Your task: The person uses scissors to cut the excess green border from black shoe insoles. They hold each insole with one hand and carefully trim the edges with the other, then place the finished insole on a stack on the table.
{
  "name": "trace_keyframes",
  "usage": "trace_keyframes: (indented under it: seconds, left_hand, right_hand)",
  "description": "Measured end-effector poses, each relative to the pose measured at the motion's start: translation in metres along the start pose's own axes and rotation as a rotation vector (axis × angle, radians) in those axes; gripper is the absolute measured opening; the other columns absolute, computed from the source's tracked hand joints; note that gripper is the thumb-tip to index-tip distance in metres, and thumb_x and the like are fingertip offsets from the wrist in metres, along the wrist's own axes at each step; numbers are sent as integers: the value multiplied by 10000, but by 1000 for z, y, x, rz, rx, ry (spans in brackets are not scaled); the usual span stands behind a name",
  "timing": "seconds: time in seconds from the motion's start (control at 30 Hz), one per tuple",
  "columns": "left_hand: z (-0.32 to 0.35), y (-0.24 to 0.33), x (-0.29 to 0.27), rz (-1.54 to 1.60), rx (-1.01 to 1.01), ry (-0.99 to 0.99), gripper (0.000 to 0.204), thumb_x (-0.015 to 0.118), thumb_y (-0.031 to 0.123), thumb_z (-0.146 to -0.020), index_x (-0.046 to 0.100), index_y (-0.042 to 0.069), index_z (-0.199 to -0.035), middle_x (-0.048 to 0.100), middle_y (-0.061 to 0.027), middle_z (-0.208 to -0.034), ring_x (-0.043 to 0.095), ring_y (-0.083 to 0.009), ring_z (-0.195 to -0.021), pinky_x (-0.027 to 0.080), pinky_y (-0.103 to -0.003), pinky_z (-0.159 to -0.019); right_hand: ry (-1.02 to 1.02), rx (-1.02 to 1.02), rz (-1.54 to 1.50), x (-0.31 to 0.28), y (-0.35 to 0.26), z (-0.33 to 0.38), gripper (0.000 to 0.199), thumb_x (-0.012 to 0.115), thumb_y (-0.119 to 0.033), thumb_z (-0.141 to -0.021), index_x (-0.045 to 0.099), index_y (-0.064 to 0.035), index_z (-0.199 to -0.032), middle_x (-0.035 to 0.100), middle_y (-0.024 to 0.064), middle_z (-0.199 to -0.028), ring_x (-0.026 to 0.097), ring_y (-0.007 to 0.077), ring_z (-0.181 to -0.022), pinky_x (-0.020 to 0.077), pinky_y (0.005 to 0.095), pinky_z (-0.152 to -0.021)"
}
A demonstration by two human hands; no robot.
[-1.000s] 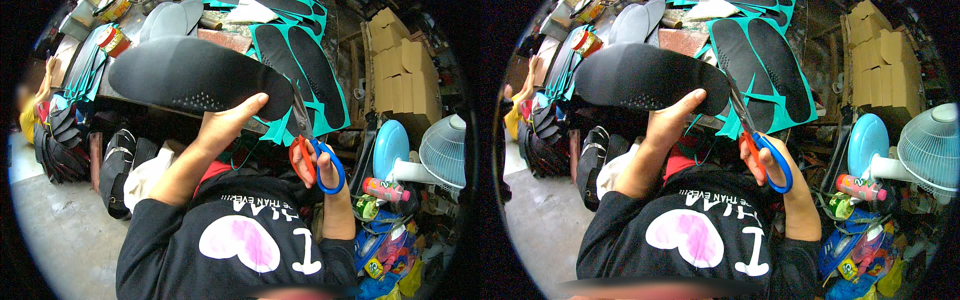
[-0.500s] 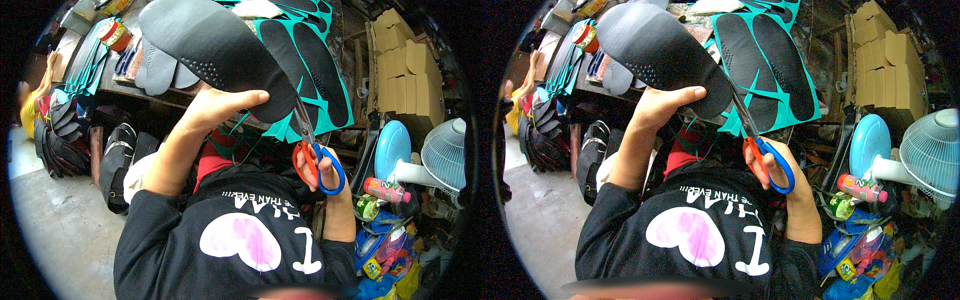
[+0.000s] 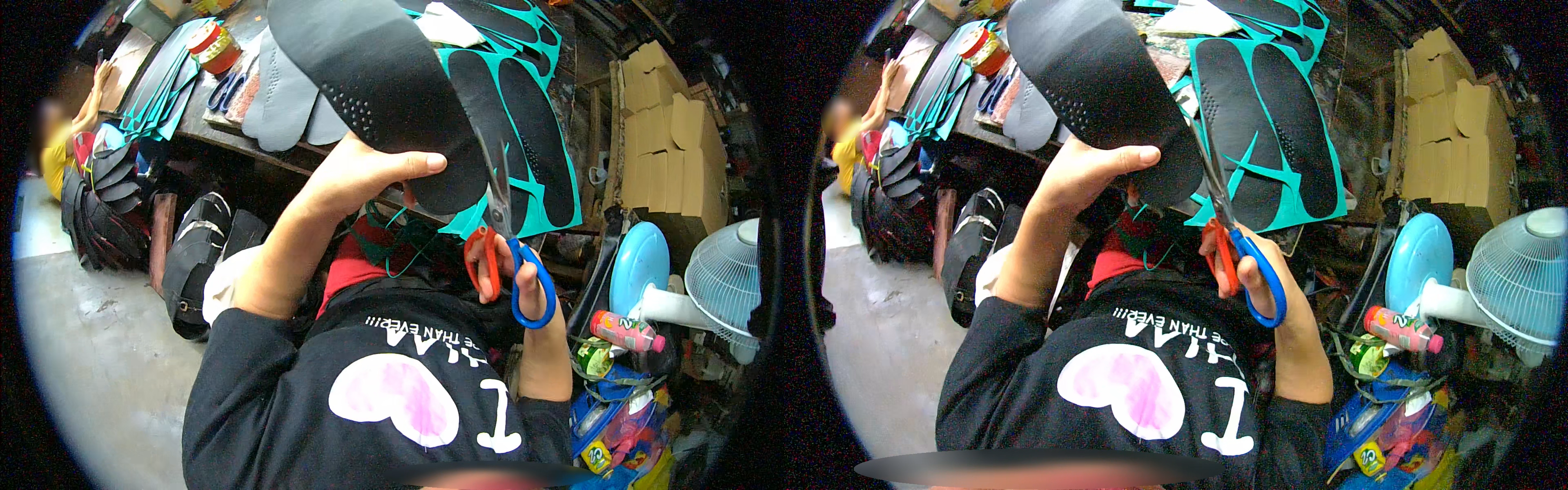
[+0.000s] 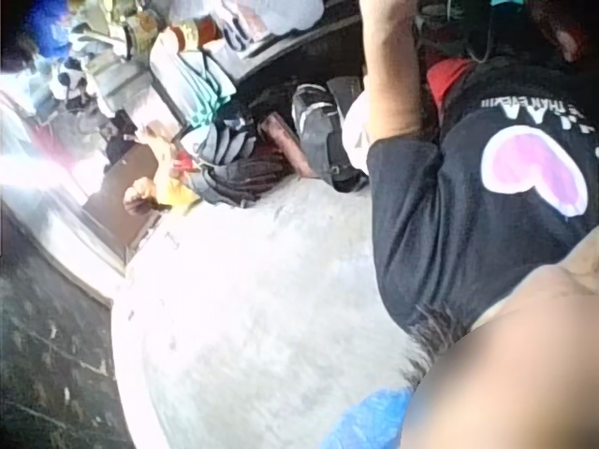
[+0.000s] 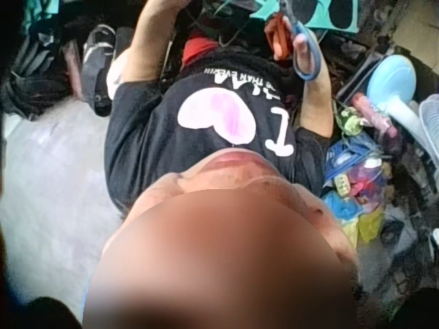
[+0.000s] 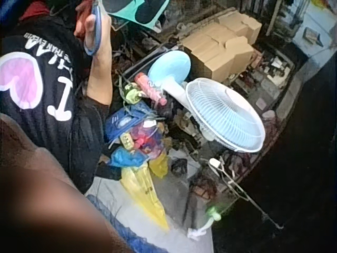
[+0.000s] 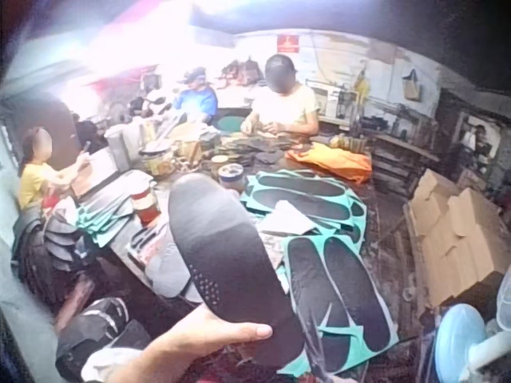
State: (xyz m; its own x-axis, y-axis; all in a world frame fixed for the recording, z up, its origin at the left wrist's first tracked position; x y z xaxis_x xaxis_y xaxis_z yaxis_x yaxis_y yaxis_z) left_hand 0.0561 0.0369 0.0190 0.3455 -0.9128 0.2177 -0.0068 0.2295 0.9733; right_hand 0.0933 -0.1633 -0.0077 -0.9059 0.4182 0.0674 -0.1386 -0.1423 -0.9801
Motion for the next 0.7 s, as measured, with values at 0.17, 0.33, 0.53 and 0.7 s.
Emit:
trace_keyframes:
  seconds: [0.17, 0.33, 0.53, 0.7]
  left_hand:
    - [0, -9, 7, 52, 2, 39, 385, 755, 129, -723, 604, 0, -1053, 648, -72, -916, 622, -155, -766, 513, -271, -613]
    - [2, -18, 4, 58, -81, 69, 377, 765, 166, -722, 618, 24, -1038, 646, -36, -870, 601, -109, -696, 473, -230, -498]
    - [-4, -8, -15, -90, 20, 98, 386, 767, 205, -699, 631, 26, -1012, 646, -43, -823, 595, -105, -645, 457, -213, -470]
    - [-6, 42, -115, -404, 167, 316, 449, 806, 189, -675, 619, 7, -1041, 650, -56, -801, 566, -107, -539, 445, -237, -425]
  right_hand:
    - [30, 4, 126, 0, -7, -3, 880, 414, -824, -735, 535, 17, -963, 485, 14, -578, 476, 79, -470, 365, 217, -444]
    - [76, 43, 129, -3, -2, 2, 820, 494, -770, -748, 518, 28, -936, 475, 11, -572, 459, 65, -439, 349, 206, -412]
    - [75, 66, -198, -2, 25, -1, 646, 601, -584, -810, 515, 44, -932, 485, 37, -555, 450, 83, -383, 345, 206, -351]
    - [335, 8, -76, -46, 24, 15, 755, 542, -734, -740, 535, 0, -915, 452, -8, -459, 439, 75, -347, 328, 187, -327]
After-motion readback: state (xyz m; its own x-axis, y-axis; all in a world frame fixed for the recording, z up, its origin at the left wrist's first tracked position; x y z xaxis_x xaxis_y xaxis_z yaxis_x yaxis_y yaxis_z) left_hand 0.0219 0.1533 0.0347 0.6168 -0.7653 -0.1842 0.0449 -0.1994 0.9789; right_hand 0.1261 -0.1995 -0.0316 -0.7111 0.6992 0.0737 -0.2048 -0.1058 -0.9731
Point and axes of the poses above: each hand's wrist, its own z-axis away from the middle knuckle, its own x-axis out of the palm, y = z × x, the point moved 8 cm from there along -z, towards the middle knuckle
